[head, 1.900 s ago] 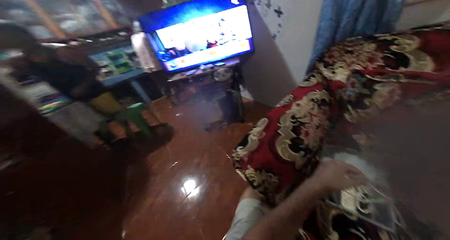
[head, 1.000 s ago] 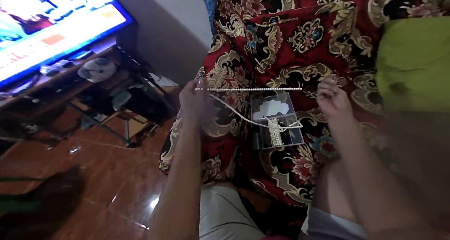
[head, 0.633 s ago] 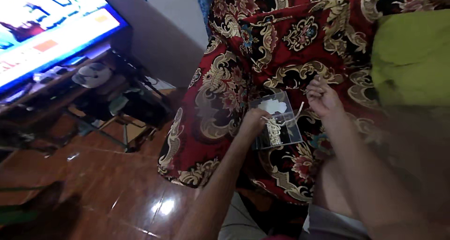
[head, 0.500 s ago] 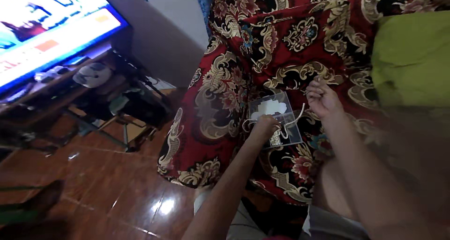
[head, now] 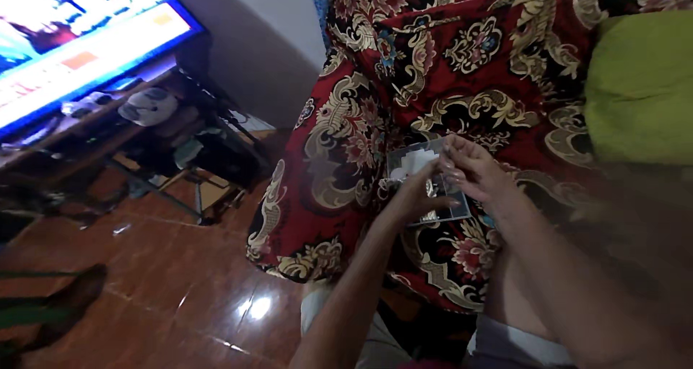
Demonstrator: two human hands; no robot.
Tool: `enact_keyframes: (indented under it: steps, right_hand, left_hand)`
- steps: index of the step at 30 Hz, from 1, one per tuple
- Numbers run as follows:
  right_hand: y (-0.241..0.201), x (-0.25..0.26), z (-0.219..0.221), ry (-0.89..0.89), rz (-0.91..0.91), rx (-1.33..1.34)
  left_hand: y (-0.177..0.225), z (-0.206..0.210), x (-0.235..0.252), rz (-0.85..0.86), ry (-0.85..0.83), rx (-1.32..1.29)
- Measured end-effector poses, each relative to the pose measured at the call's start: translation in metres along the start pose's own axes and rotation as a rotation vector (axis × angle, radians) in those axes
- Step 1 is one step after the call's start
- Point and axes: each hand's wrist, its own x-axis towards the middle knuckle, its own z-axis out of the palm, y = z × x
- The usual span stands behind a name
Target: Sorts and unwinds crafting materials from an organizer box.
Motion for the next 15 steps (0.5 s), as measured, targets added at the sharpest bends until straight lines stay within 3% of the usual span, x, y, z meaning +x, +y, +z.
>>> enact_keyframes:
  steps: [2,4,7,9,11,15]
  right_hand:
    - [-0.004,0.001,-0.009,0.063,-0.057,0.013]
    - [-0.010,0.004,-0.021,0.238,-0.077,-0.068]
    - [-0.018,0.008,-0.036,0.404,0.096,-0.616]
    - [-0.015,0.011,-0.036,0.352,0.322,-0.972]
    - [-0.002,0.014,-0.033,0.272,0.513,-1.154]
    - [0.016,0.017,-0.034,0.149,0.671,-1.366]
  left_hand:
    - [-0.007,0.019,0.000,-0.052,-0.051,-0.080]
    - [-0.014,0.024,-0.006,-0.206,-0.042,-0.091]
    - [-0.019,0.017,-0.016,-0.398,0.028,0.002]
    - [-0.020,0.013,-0.018,-0.424,0.024,0.100]
    - [-0.019,0.015,-0.018,-0.400,-0.007,0.153]
    - [-0.013,0.027,-0.008,-0.358,-0.016,0.203]
